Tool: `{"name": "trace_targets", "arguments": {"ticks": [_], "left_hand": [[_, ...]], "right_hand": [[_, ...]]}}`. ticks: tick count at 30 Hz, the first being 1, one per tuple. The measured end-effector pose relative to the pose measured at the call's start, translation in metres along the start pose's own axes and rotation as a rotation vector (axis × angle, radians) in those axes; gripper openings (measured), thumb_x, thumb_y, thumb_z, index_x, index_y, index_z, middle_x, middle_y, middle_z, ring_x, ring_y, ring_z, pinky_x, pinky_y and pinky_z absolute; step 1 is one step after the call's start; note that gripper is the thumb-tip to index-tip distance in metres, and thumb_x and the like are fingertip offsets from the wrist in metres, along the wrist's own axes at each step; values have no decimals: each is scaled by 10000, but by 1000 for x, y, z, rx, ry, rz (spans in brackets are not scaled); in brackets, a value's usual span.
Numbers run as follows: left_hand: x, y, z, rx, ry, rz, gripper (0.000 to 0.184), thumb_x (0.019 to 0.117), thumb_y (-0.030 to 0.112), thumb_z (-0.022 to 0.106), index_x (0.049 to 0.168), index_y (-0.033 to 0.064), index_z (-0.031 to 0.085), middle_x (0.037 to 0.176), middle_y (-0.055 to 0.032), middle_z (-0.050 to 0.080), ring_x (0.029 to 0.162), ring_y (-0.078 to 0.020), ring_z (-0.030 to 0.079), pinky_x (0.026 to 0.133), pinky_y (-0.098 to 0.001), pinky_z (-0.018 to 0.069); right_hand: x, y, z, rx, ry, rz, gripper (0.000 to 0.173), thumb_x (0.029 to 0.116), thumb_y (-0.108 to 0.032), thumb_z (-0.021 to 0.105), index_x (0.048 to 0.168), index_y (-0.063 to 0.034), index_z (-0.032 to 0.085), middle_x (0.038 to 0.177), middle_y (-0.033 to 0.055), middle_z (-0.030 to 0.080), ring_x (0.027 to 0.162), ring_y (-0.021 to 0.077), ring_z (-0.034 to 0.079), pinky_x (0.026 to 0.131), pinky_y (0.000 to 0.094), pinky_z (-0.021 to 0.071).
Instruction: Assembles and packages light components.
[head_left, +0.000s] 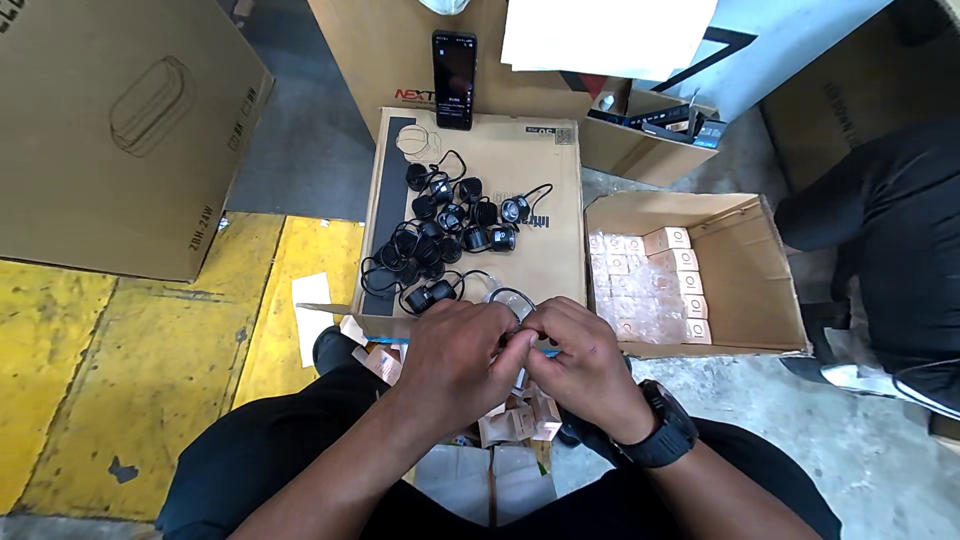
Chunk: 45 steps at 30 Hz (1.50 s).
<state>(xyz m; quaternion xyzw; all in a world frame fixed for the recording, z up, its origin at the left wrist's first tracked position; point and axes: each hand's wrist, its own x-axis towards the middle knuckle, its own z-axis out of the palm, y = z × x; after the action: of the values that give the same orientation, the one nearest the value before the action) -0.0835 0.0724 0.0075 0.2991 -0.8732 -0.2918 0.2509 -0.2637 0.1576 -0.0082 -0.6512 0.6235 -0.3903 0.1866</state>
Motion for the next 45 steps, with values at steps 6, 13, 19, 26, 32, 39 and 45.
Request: {"name": "trace_targets", "arguments": {"ticks": [6, 13, 19, 26, 32, 39, 45], "left_hand": [[0, 0, 0, 2, 1, 1, 297, 1014, 385, 615, 846, 146, 670, 624, 75, 547, 589, -51, 519, 686, -306, 474], [0, 0, 0, -2, 4, 2, 296, 1014, 383, 613, 843, 148, 668, 633, 75, 561, 595, -53, 533, 691, -310, 484], [0, 0, 0, 2, -1, 2, 299, 1016, 389, 609, 849, 149, 671, 635, 75, 562, 599, -54, 535, 689, -310, 481], [0, 0, 0, 5, -1, 1, 298, 1015, 386, 608, 847, 148, 670, 632, 75, 560, 598, -53, 533, 687, -308, 480], [0, 0, 0, 3, -3, 3, 299, 1015, 383, 609, 841, 149, 669, 632, 75, 559, 596, -50, 530, 687, -306, 478], [1, 1, 0, 4, -1, 3, 298, 1014, 381, 611, 838, 148, 668, 629, 74, 556, 591, -53, 527, 683, -304, 476], [1, 0, 0, -6, -10, -6, 297, 1017, 383, 607, 845, 150, 673, 632, 77, 564, 595, -50, 534, 682, -308, 482]], "right_hand": [[0, -1, 0, 2, 1, 4, 126, 934, -218, 678, 869, -115, 711, 823, -27, 672, 814, 59, 641, 697, 231, 537], [0, 0, 0, 2, -1, 8, 132, 933, -223, 677, 869, -113, 713, 828, -21, 675, 813, 61, 642, 693, 231, 538], [0, 0, 0, -1, 0, 8, 128, 932, -222, 677, 873, -114, 713, 828, -22, 675, 813, 57, 641, 690, 229, 537], [0, 0, 0, 3, -5, 10, 134, 933, -226, 676, 874, -112, 712, 829, -20, 674, 808, 60, 639, 687, 230, 534], [0, 0, 0, 6, 0, 6, 131, 935, -223, 678, 871, -114, 712, 829, -22, 674, 808, 57, 640, 687, 227, 536], [0, -1, 0, 1, -8, 17, 144, 941, -237, 673, 870, -118, 712, 825, -27, 670, 802, 52, 634, 685, 224, 530], [0, 0, 0, -8, -9, 12, 139, 937, -231, 673, 877, -114, 716, 831, -24, 678, 806, 55, 640, 694, 228, 536]]}}
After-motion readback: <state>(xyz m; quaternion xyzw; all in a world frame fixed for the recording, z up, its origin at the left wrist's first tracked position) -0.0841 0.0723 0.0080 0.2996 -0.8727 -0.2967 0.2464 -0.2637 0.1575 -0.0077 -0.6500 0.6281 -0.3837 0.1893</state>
